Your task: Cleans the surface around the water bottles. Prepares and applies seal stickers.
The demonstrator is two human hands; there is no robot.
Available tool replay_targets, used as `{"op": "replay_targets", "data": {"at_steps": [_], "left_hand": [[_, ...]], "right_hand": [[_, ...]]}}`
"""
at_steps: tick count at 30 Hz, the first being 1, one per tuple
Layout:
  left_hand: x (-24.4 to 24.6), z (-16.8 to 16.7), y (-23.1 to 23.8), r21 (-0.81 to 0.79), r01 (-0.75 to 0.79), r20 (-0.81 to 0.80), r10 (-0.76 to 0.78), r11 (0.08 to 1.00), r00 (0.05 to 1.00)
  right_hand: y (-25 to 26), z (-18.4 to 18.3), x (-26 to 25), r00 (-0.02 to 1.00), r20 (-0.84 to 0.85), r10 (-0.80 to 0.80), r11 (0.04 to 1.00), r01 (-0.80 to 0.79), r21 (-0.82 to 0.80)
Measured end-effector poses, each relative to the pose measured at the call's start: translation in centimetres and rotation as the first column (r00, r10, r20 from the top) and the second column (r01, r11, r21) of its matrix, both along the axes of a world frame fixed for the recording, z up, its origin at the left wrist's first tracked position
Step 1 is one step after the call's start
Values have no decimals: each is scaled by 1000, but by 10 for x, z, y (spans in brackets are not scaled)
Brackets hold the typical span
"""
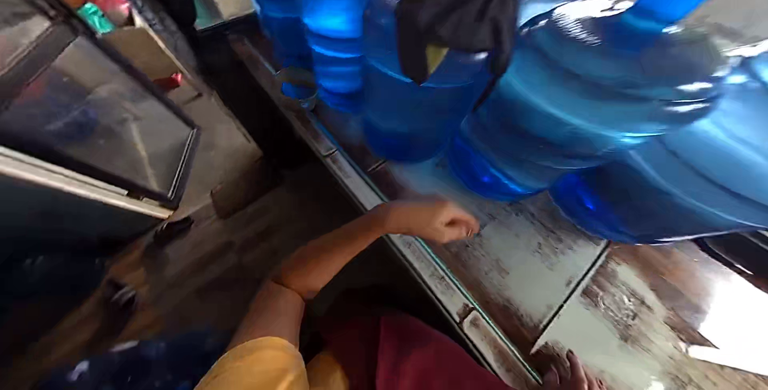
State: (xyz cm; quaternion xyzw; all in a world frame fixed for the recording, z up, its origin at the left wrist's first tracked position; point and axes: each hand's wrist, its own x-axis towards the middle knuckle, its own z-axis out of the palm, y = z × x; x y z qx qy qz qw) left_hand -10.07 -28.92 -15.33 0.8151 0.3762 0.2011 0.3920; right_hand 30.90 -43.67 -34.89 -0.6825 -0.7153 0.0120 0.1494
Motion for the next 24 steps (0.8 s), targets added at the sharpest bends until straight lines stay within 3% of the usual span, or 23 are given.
{"op": "replay_targets", "data": {"at_steps": [2,4,6,8,11,14,16,19,24], "left_hand": [[-8,-51,-29,-487,147,48,-142,861,989],[-14,-112,-60,-702,2,-41,-43,712,998],[-24,-170,-98,-680,-296,-318,94,671,943],[-35,-213,-143,-600,-556,-601,135,575,788],[-57,-263,-220,-586,-746,-734,184,315,654],[-78,-301,-302,-634,-773,-717,352,32,602],[-80,-310,-345,-623,-778,-737,396,-84,548],[-70,-314,-387,-620,-764,-746,435,-179,504],[-46,-320,-389,-631,-737,-707,572,-242,417]], "right_hand": [[19,2,-23,995,-66,73,996,-70,51],[42,2,-56,981,-120,153,987,-145,76],[66,11,-96,940,-150,306,952,-307,20],[88,13,-137,852,-154,501,865,-500,48],[113,10,-192,662,-162,732,681,-718,146],[130,7,-242,473,-186,861,507,-828,239],[136,11,-274,391,-232,891,445,-852,274],[138,14,-313,312,-309,898,401,-869,290],[136,5,-356,236,-336,912,342,-890,302]]}}
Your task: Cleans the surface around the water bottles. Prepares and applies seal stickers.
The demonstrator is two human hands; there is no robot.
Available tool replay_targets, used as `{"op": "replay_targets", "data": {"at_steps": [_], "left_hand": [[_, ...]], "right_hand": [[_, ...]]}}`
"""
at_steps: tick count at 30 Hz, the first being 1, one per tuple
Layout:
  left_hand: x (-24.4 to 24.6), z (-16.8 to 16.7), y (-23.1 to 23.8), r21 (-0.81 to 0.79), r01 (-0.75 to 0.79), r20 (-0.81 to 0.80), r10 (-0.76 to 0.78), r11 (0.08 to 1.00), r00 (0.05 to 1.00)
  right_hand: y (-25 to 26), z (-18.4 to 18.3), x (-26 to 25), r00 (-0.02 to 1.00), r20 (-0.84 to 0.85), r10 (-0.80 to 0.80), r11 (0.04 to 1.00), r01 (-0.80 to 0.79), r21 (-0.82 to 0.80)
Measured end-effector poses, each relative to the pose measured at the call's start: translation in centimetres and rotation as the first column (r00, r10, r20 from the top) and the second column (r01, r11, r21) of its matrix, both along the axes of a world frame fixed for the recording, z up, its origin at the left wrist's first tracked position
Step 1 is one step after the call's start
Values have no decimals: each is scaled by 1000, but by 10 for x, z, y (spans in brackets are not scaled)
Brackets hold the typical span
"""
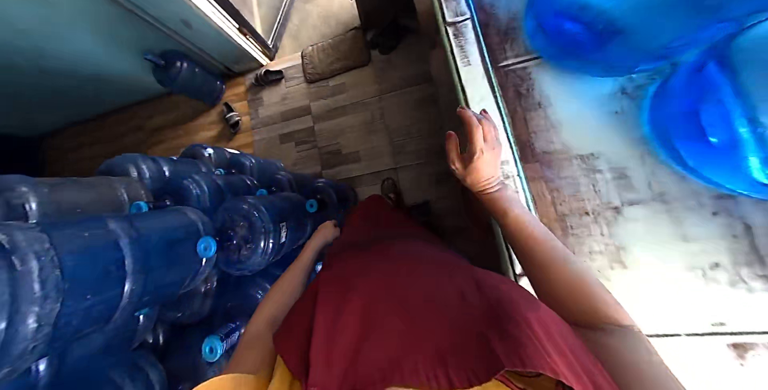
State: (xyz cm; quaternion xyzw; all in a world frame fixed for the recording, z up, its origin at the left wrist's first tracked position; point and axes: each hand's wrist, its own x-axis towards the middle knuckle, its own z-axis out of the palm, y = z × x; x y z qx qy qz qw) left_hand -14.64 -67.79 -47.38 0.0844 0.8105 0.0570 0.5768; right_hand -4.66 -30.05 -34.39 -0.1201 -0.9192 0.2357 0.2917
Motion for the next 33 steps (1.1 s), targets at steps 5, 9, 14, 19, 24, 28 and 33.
{"op": "replay_targets", "data": {"at_steps": [5,9,14,19,24,28,33], "left_hand": [[-31,-33,15,83,-102,-24,104,991,994],[-103,-72,40,157,-91,-31,97,983,995],[-236,-112,71,172,-42,-68,54,984,996],[-346,-95,103,357,-215,-105,268,909,958],[-409,-70,149,547,-281,-52,367,789,929],[-478,-39,205,692,-198,-105,368,694,924],[-597,43,300,796,50,-293,312,603,904]], "right_hand": [[5,-7,-45,998,27,48,998,-49,37],[31,2,-115,997,5,78,996,-78,35],[49,7,-237,998,-55,43,989,-50,-140],[60,15,-361,988,-99,115,934,-142,-327],[74,11,-457,974,-105,199,836,-225,-500],[98,-13,-524,977,-146,154,748,-212,-630],[135,-32,-588,972,-224,70,644,-215,-734]]}}
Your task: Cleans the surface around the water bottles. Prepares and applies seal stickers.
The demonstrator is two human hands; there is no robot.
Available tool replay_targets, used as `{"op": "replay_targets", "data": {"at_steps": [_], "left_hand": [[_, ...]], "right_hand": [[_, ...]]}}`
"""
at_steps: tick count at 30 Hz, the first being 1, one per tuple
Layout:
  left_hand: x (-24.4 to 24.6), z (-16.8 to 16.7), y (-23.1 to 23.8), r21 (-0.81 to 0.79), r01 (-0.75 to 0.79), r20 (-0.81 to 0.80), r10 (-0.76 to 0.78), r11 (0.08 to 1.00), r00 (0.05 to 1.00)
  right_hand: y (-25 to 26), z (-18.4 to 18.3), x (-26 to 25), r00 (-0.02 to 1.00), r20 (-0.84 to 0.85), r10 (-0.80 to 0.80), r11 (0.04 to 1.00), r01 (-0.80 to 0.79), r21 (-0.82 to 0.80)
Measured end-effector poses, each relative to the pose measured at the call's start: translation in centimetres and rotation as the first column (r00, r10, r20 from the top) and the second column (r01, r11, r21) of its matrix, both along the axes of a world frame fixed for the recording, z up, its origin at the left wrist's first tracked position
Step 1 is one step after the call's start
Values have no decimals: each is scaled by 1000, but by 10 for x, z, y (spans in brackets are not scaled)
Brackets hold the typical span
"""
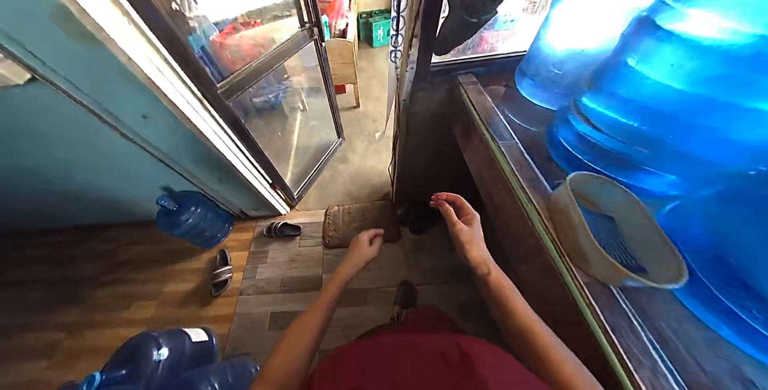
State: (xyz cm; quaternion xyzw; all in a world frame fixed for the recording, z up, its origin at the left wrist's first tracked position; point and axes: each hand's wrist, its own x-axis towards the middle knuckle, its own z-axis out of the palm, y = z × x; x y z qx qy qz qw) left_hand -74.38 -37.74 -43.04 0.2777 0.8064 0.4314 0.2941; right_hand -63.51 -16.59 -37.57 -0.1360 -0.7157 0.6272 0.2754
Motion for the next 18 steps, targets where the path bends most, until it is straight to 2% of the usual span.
{"op": "replay_targets", "data": {"at_steps": [2,4,7,9,13,16,18], "left_hand": [[-48,36,40,56,26,-83,-21,998,996],[-94,69,78,93,0,-96,9,996,995],[-157,98,128,174,-19,-165,48,984,985],[-201,104,164,239,-50,-219,104,970,970],[-281,119,225,301,-165,-197,231,939,953],[-337,116,259,255,-222,-278,291,941,915],[-365,114,276,211,-203,-334,266,956,904]], "right_hand": [[15,1,-18,1000,-3,-4,1000,4,-23],[32,2,-34,1000,-13,-17,1000,16,-22],[50,9,-47,999,4,-49,999,49,-7],[56,13,-49,998,12,-59,998,59,-5],[63,17,-52,997,25,-72,997,71,14],[62,20,-60,991,42,-127,991,125,45],[60,25,-71,983,41,-179,983,177,47]]}}
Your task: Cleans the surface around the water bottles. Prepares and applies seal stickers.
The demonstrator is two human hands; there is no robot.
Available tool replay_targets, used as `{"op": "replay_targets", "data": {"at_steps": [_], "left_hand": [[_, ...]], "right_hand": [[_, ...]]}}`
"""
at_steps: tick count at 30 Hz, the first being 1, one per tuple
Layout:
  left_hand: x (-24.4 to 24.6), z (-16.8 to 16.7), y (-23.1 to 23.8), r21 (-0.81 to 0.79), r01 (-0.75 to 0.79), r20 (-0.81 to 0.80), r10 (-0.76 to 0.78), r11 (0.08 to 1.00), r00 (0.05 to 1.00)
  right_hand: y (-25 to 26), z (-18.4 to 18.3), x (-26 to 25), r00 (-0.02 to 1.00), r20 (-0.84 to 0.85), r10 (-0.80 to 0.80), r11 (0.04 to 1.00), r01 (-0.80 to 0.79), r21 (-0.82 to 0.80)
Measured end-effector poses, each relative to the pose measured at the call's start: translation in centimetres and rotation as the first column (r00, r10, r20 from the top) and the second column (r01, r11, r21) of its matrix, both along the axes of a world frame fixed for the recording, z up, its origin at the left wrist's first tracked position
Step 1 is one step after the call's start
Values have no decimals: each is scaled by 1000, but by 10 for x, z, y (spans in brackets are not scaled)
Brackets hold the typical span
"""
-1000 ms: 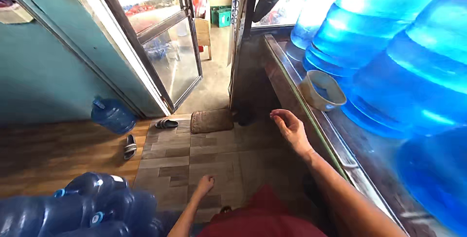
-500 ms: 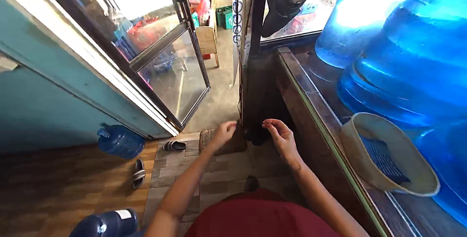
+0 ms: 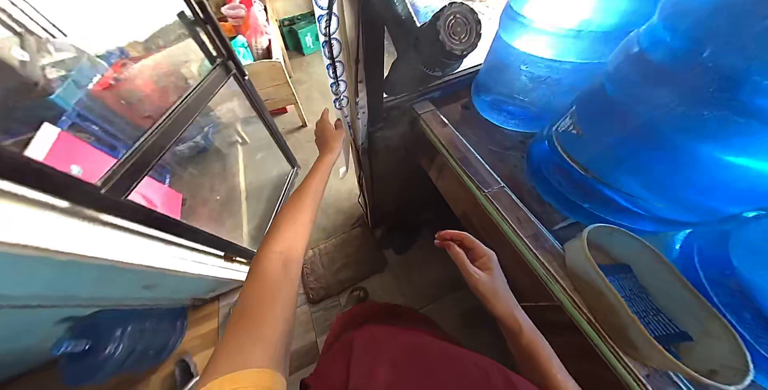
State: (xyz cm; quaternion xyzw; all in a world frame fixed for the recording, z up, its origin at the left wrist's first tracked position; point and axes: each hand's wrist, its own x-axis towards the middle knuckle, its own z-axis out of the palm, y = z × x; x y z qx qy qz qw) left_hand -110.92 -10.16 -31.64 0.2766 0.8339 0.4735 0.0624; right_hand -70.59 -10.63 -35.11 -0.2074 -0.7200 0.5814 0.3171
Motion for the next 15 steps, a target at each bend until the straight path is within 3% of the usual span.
{"op": "replay_targets", "data": {"at_steps": [6,9,15], "left_hand": [[-35,-4,-4,-8,166,-73,-167,986,983],[-31,-1,-42,66,221,-90,-215,973,973],[13,15,-123,203,505,41,-523,839,851]], "right_hand": [[-8,13,-60,994,-3,-112,994,112,-10],[-6,26,-96,992,8,-128,991,127,45],[-7,74,-180,991,21,-132,991,131,35]]}}
